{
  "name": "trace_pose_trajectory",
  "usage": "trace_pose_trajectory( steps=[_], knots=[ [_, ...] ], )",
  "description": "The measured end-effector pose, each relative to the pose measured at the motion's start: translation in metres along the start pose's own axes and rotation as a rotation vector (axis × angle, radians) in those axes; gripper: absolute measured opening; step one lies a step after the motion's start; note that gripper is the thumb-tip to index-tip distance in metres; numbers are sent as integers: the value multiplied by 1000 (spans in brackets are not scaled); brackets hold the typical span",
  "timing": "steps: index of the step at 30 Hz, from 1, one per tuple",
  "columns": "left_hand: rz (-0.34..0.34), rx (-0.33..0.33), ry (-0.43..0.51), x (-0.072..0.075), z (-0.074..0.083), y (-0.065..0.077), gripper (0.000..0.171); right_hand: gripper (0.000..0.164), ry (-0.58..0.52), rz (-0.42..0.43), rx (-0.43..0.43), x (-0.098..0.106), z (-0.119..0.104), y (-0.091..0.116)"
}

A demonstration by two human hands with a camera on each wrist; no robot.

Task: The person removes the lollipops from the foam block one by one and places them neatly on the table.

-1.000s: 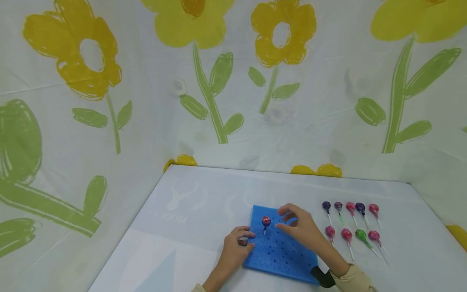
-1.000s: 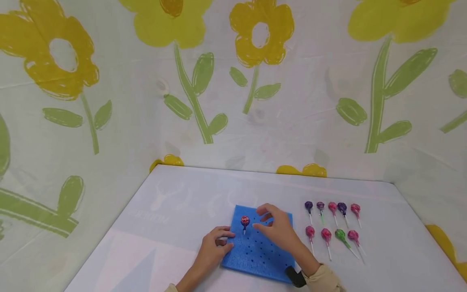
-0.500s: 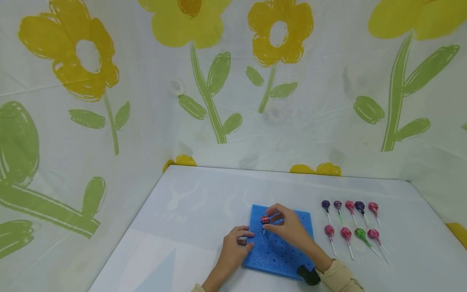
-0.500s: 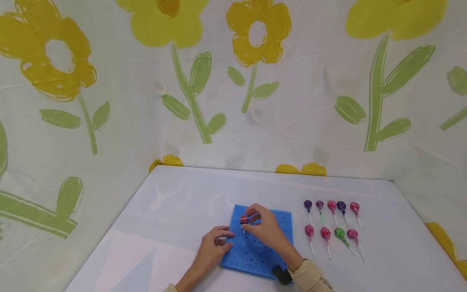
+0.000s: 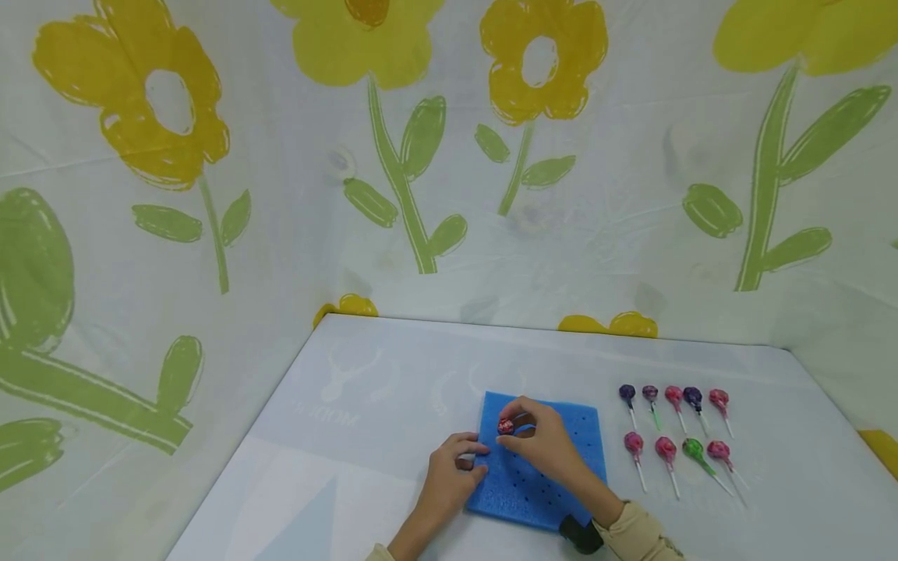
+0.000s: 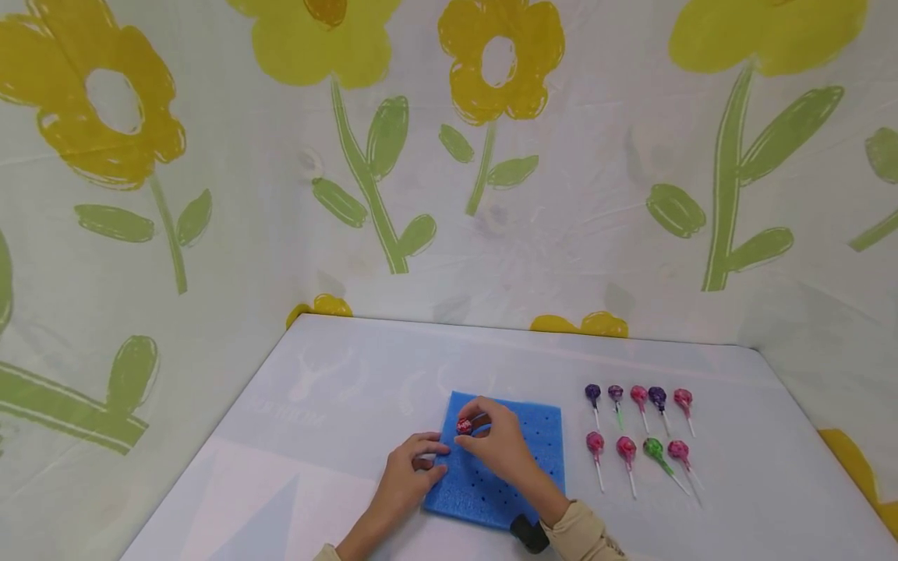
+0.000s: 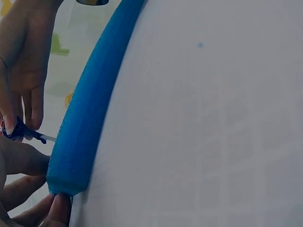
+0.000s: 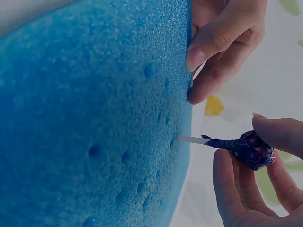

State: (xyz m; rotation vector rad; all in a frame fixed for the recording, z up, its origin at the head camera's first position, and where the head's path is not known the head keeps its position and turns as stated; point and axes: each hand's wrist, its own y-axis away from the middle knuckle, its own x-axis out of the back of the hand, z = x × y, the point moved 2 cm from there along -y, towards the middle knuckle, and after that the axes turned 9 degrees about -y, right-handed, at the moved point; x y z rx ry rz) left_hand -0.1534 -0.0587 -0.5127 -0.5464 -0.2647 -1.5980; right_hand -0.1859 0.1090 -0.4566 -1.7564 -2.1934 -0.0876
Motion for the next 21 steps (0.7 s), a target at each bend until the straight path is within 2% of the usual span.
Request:
trace_pose_trajectory(
  steps=[9, 21],
  knots=[
    [5, 3, -6, -1, 1, 0, 22, 24, -34, 20, -2, 0, -3, 2],
    [6, -13, -22, 0, 3, 1, 21, 27, -83, 110, 36, 10, -7, 3]
  ],
)
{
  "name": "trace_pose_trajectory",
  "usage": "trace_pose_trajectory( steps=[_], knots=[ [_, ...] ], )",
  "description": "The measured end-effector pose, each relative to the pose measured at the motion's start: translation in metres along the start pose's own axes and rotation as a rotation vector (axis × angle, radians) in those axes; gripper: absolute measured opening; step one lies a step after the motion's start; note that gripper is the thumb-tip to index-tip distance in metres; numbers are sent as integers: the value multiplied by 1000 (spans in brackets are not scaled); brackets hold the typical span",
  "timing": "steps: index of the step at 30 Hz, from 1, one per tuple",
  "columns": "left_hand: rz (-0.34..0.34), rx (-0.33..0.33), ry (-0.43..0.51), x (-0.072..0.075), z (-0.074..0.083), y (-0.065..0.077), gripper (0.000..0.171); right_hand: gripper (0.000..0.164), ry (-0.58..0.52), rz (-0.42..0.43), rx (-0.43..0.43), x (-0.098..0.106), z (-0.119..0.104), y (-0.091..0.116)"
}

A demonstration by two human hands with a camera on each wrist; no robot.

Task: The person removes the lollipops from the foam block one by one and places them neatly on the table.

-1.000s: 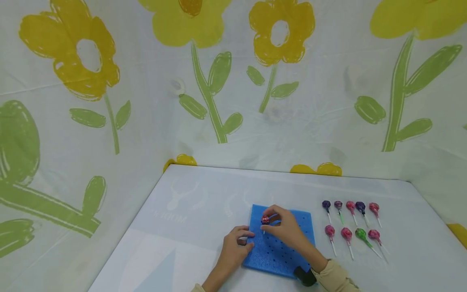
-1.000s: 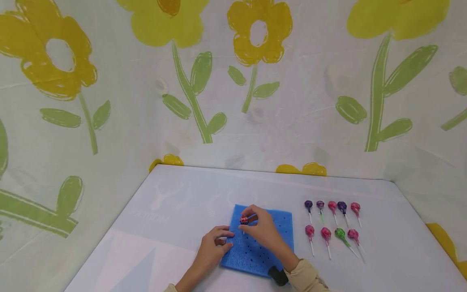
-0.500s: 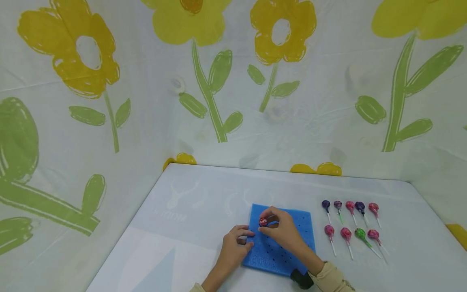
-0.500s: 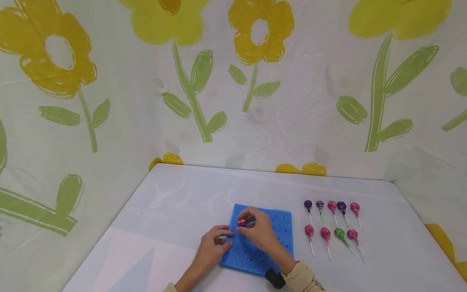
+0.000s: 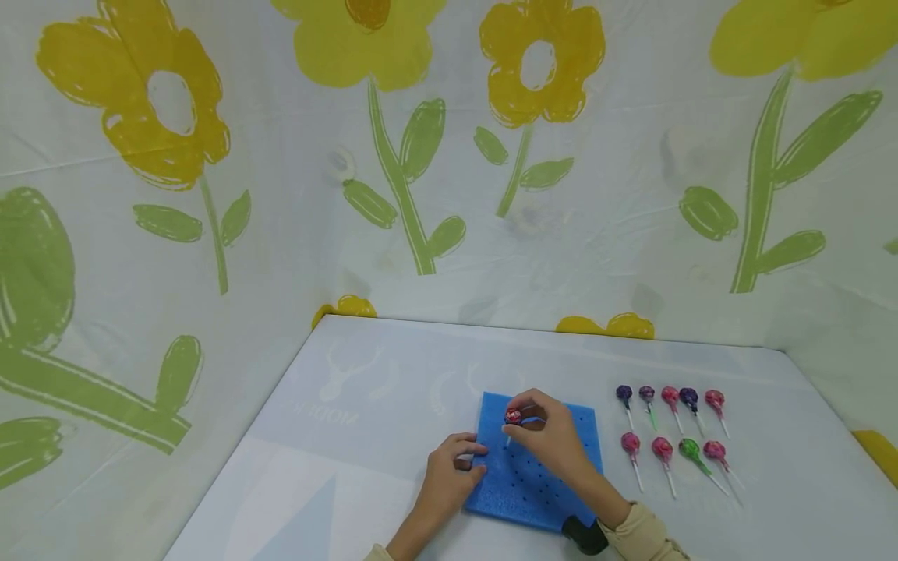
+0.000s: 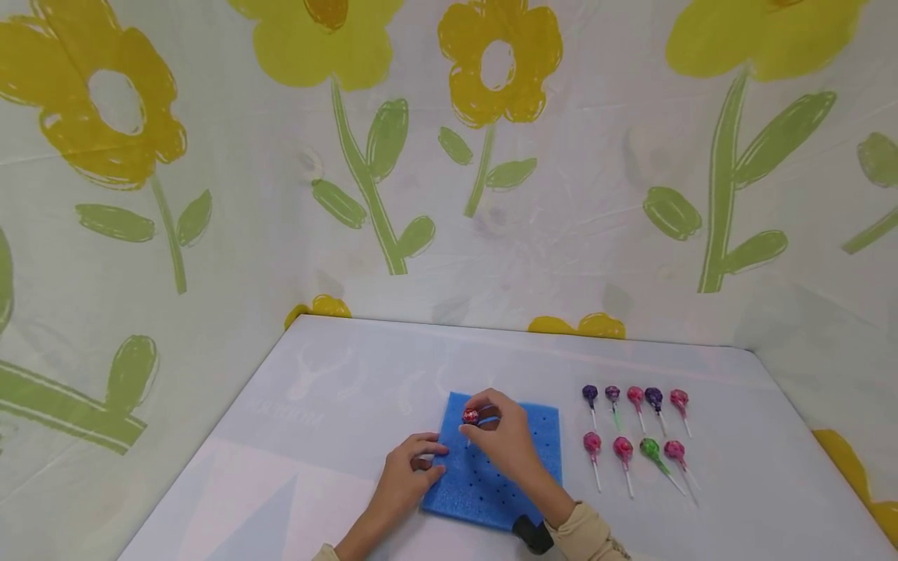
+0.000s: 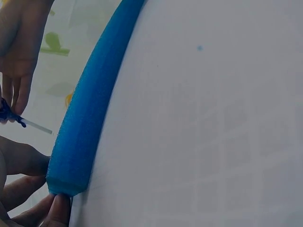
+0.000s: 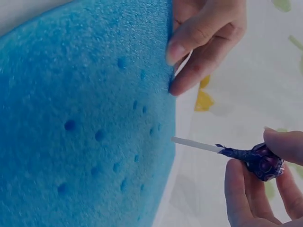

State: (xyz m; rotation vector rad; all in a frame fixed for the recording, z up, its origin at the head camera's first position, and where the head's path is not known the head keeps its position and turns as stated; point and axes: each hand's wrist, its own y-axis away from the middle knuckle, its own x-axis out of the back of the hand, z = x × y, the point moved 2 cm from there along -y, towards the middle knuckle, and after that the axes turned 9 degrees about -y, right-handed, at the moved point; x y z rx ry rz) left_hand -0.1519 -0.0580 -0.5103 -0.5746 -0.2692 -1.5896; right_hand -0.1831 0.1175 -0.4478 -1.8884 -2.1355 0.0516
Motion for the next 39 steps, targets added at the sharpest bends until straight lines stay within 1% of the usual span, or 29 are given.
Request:
trace_pose_trajectory(
  steps=[3, 8, 12, 16, 22, 27, 31, 35, 39],
  knots=[
    [-6, 12, -7, 0, 2, 0, 21, 27, -4, 11, 15, 5, -4, 1],
    [-5, 12, -6, 0, 1, 1, 22, 27, 0, 20, 9, 16, -8, 1],
    [-3, 3, 3, 1, 0, 1, 22, 26, 22, 28, 11, 26, -10, 2],
    [-1, -8, 19, 1, 0, 1, 23, 26, 52, 56, 33, 35, -12, 3],
    [-7, -6, 34, 1, 0, 1, 23, 26, 104, 94, 57, 49, -13, 7],
    [-10, 11, 33, 1, -1, 1, 22, 27, 109, 108, 57, 63, -16, 12],
    [-6, 1, 29, 0, -2, 1, 22, 29, 122, 120, 66, 76, -19, 16],
    [-7, -5, 29, 0, -2, 0, 22, 29, 173, 137, 75, 88, -21, 19],
    [-15, 18, 16, -1, -2, 0, 21, 28, 215, 164, 87, 100, -25, 21]
  ],
)
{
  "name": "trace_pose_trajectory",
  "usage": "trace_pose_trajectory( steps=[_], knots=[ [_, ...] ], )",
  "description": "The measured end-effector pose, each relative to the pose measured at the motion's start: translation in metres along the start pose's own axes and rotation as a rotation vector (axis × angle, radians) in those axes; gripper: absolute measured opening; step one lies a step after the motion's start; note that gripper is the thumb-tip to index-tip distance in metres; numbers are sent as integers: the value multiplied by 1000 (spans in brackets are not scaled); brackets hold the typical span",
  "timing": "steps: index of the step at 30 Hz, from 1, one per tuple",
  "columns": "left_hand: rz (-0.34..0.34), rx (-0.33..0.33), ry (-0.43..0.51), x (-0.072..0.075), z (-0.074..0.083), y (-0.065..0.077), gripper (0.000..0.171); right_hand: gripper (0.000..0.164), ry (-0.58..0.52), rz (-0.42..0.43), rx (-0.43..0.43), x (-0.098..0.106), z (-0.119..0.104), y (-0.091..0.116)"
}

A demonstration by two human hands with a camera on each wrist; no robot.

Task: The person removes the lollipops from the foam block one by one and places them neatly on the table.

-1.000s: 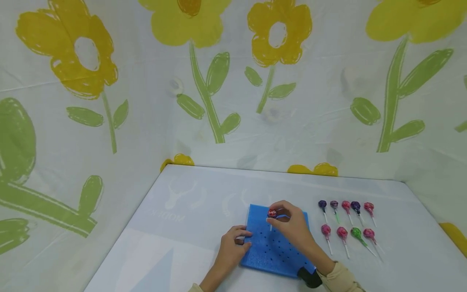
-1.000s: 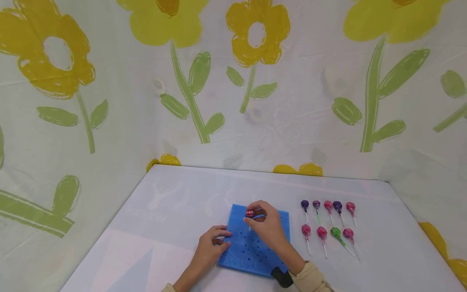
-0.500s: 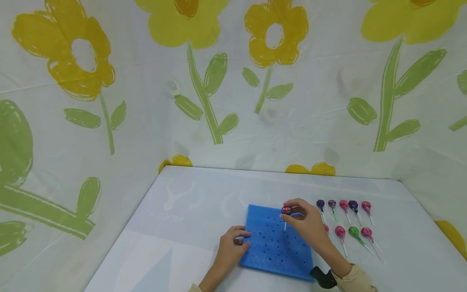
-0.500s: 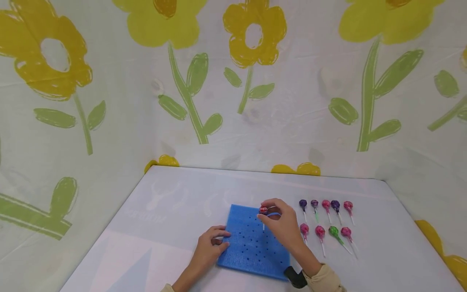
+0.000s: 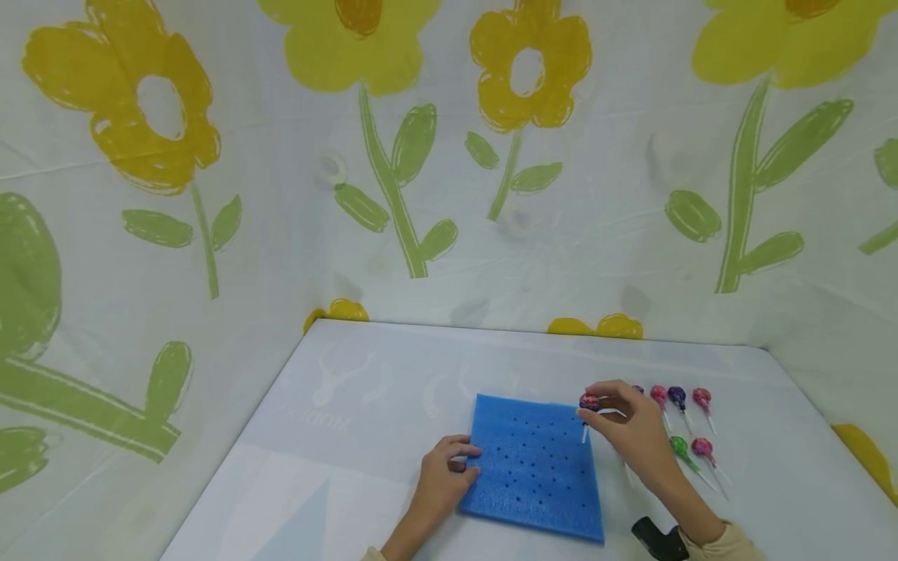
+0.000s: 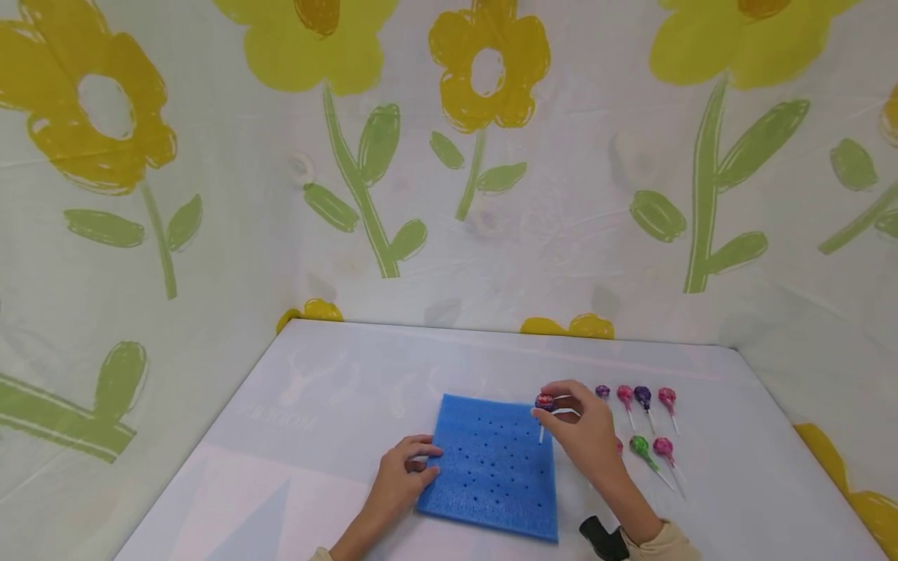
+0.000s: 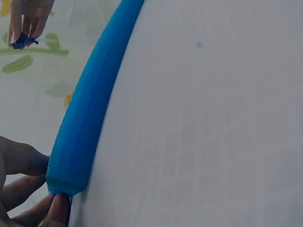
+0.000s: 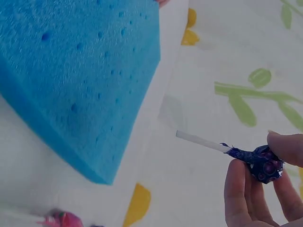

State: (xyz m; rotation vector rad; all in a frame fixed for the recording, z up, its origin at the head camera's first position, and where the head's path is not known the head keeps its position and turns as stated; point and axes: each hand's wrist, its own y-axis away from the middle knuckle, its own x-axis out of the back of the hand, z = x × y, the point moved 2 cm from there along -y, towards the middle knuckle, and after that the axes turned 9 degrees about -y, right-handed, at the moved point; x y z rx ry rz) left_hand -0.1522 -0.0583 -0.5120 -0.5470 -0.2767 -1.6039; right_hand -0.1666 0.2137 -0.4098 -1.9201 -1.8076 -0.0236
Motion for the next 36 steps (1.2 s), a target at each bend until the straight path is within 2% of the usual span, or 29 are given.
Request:
trace_pose_trajectory(
  steps=[9, 18, 24, 31, 36],
  knots=[
    [-14, 17, -2, 0, -3, -1, 20, 34, 41, 65, -51, 22, -1, 2],
    [-5, -9, 8, 2, -1, -1, 21, 37, 130, 121, -56, 47, 0, 2],
    [-19, 6, -6, 3, -2, -3, 21, 34, 158, 135, -52, 63, 2, 3],
    [-22, -9, 17, 3, 0, -3, 21, 34, 233, 146, -106, 76, 11, 5],
    [-29, 7, 19, 2, -1, -3, 21, 34, 245, 144, -112, 86, 17, 9]
  ],
)
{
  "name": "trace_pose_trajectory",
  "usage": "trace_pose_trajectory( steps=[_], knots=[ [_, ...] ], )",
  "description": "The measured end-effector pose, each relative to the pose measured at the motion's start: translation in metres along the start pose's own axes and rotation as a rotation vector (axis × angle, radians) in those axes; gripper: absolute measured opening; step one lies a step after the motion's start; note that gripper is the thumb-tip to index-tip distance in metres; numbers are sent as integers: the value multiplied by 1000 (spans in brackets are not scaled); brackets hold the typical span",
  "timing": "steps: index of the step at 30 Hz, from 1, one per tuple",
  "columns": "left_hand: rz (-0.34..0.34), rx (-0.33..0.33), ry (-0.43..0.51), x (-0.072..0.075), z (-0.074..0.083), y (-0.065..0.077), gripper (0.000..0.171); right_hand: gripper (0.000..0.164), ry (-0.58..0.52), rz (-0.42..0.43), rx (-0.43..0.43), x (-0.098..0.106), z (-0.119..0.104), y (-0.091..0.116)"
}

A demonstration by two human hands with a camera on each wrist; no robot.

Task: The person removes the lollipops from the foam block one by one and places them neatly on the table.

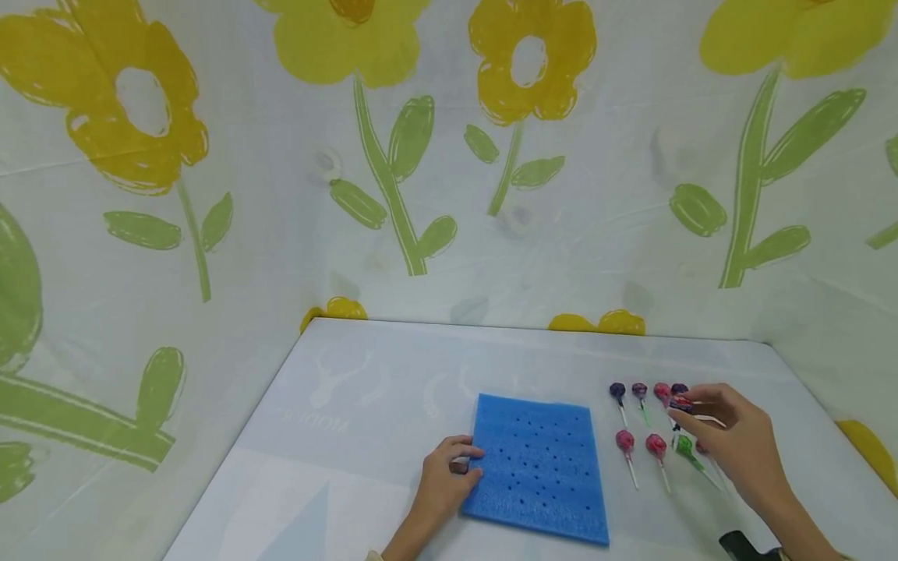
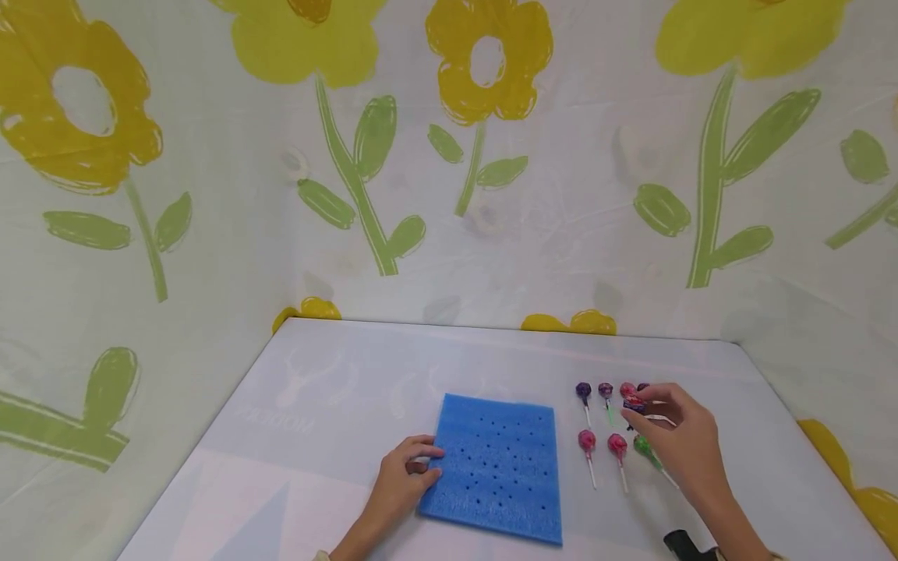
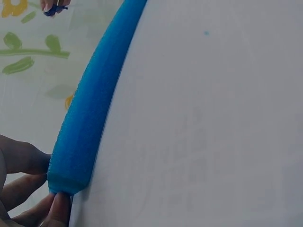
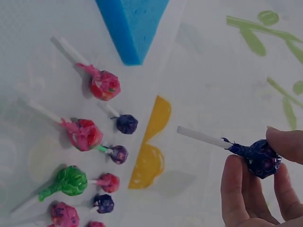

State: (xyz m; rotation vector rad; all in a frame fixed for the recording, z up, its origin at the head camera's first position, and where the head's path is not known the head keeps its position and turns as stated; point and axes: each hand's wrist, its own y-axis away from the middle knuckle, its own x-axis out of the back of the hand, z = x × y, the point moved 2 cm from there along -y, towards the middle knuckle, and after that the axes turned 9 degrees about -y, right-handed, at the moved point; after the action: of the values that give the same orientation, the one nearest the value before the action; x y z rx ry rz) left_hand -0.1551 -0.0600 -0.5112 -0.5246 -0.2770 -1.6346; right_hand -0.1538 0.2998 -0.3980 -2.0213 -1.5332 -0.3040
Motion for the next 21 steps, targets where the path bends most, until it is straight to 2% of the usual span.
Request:
trace_pose_trajectory(
  steps=[10, 21],
  knots=[
    [2, 3, -4, -1, 1, 1, 21, 34, 52, 3, -26, 18, 15, -1],
    [12, 2, -17, 0, 4, 1, 21, 41, 110, 5, -98, 35, 34, -9]
  ],
)
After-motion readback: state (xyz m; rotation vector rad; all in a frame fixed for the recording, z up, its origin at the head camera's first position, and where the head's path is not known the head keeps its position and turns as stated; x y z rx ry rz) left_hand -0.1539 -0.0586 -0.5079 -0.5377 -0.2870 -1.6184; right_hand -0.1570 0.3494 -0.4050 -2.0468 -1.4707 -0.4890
